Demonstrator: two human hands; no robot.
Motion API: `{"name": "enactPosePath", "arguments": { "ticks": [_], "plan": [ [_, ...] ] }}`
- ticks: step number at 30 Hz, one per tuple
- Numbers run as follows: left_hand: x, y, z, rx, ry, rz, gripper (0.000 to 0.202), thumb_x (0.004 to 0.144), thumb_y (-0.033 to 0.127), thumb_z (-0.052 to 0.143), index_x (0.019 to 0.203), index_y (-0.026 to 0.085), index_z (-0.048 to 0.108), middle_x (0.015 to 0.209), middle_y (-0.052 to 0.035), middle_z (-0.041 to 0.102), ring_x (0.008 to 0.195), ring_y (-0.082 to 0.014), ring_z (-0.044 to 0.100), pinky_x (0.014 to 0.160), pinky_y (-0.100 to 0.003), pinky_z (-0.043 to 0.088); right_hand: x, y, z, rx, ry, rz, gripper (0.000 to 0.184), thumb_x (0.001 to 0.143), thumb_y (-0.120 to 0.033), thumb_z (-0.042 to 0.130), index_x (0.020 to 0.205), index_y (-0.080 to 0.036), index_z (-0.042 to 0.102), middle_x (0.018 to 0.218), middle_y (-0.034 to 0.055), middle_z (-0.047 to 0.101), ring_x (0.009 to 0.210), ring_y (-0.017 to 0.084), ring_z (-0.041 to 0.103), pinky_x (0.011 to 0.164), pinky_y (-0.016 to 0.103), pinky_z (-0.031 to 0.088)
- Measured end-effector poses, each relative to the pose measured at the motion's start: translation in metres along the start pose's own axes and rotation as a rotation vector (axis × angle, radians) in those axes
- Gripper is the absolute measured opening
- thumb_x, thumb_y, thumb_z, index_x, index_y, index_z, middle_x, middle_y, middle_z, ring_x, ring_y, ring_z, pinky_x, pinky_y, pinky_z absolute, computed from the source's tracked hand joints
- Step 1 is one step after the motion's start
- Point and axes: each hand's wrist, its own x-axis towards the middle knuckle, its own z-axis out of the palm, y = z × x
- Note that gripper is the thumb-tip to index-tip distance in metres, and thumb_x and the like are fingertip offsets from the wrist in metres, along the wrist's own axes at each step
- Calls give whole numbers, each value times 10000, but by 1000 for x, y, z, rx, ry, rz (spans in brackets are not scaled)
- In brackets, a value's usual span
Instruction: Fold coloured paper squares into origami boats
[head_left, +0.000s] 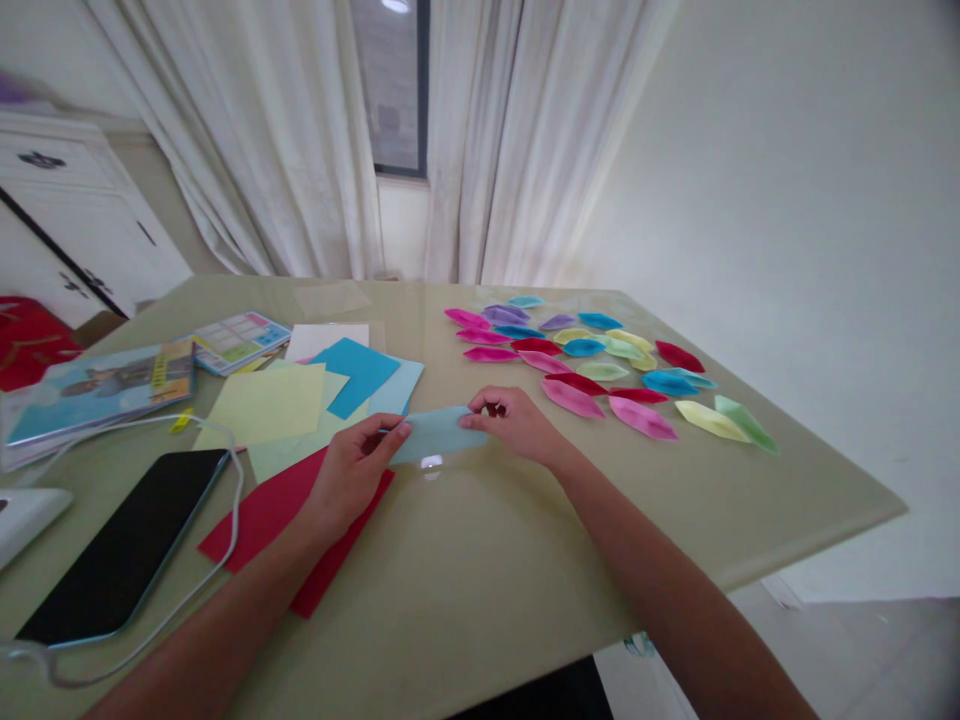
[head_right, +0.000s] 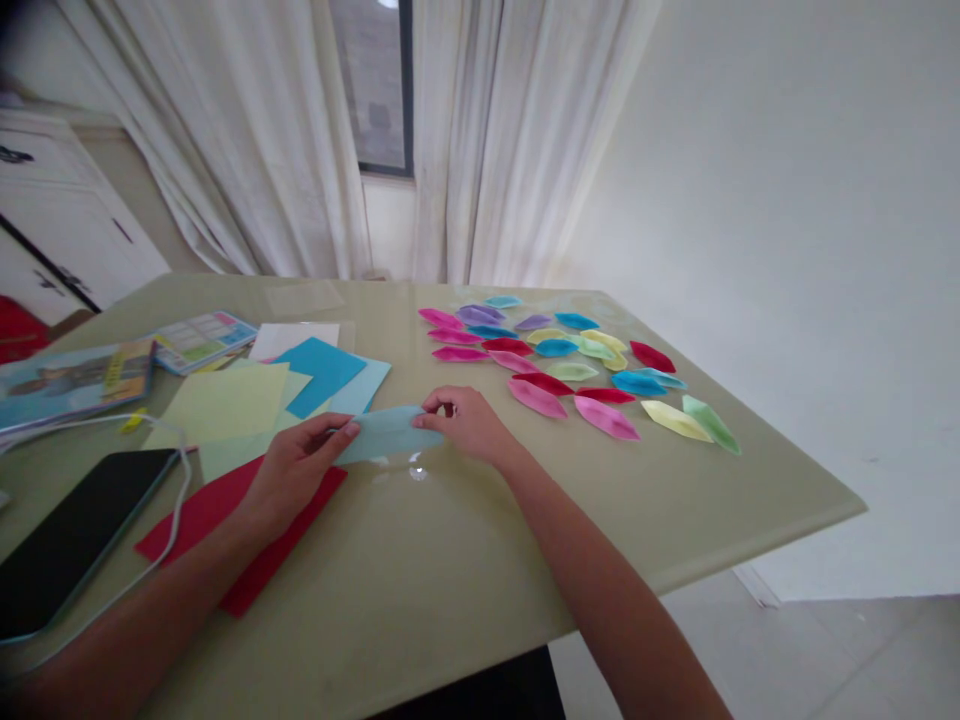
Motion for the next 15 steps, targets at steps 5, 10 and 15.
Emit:
{"name": "enactPosePath", "arguments": {
  "ticks": [5,10,15],
  "plan": [
    [-4,6,-3,-51,89,-56,450,877,586,728,995,162,827,852,-52,814,743,-205,700,683,-280,546,-2,4,19,225,111,14,328,853,-506,832,831,-179,817,738,11,708,652,143,554,624,278,410],
    [-8,11,-3,-52,130,-106,437,828,588,788,960,177,853,844,-52,834,743,-222,719,668,-285,564,-11,5,22,383,166,35,261,804,-463,890,801,-206,846,759,25,737,694,162,603,649,294,453],
    [-9,12,-3,-26,128,-110,400,834,574,770,960,205,858,834,-33,835,745,-225,725,663,-277,570,-14,2,23,462,219,69,166,772,-387,915,805,-231,869,785,27,754,717,163,609,652,295,453]
  ]
}}
